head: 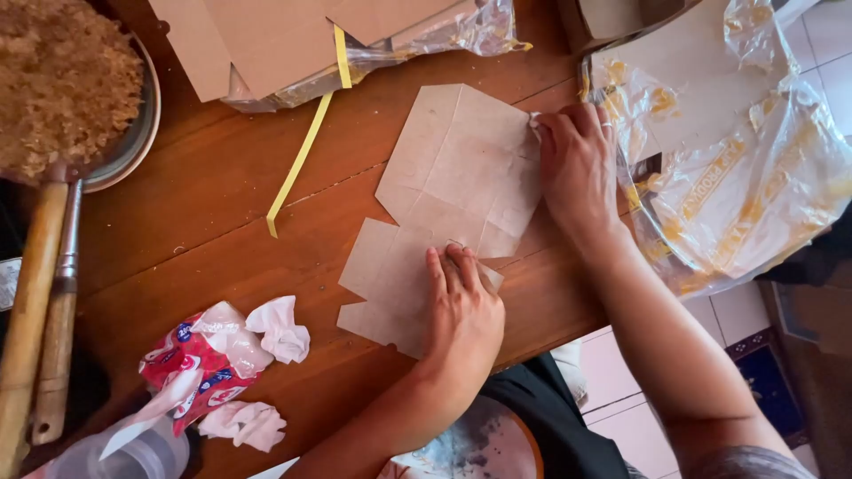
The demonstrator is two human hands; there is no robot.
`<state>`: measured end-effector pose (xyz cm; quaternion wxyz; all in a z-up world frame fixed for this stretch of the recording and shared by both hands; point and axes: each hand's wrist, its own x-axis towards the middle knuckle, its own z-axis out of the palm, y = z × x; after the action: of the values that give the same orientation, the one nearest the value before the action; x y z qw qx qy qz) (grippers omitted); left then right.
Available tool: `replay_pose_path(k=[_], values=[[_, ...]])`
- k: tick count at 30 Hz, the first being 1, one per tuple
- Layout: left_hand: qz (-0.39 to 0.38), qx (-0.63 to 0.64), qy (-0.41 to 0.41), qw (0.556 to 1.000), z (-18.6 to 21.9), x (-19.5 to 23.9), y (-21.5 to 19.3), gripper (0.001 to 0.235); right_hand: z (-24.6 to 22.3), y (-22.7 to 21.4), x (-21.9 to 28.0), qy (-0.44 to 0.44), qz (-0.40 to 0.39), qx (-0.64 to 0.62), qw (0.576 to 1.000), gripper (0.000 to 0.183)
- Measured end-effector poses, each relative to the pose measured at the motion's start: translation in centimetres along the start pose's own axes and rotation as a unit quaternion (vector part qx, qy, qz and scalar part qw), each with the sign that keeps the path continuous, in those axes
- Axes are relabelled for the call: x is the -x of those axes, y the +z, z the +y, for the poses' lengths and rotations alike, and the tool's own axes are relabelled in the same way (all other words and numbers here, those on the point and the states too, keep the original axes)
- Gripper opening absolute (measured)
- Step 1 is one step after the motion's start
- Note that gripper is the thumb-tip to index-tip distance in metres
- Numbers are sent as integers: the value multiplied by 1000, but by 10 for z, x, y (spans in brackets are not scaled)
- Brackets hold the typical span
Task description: The person folds a flat cardboard box blank into a three-dimensional box. They fold the side flaps, tuck the tabs into slots, and secure the structure by hand on a wooden table.
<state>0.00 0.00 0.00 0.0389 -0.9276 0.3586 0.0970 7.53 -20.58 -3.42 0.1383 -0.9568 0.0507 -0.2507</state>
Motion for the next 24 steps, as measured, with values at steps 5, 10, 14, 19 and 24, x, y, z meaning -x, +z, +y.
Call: replay_pose_path(k=[5,10,14,19,24], values=[[2,-6,-3,1000,2,0,4,47,-30,12,-17,-39,28,-13,999,6],[-16,-131,22,991,-1,0,2,52,-47,50,-50,-55,-11,-72,996,9],[-38,-137,48,989,-3,1,-10,49,-45,51,-58,-79,-33,-88,992,14],[-46,-93,42,994,-7,1,-7,47,-18,18,-41,-110,-25,-94,989,12],[-21,2,23,1000,-5,2,-12,50,28,5,-8,-104,-1,-5,995,6]])
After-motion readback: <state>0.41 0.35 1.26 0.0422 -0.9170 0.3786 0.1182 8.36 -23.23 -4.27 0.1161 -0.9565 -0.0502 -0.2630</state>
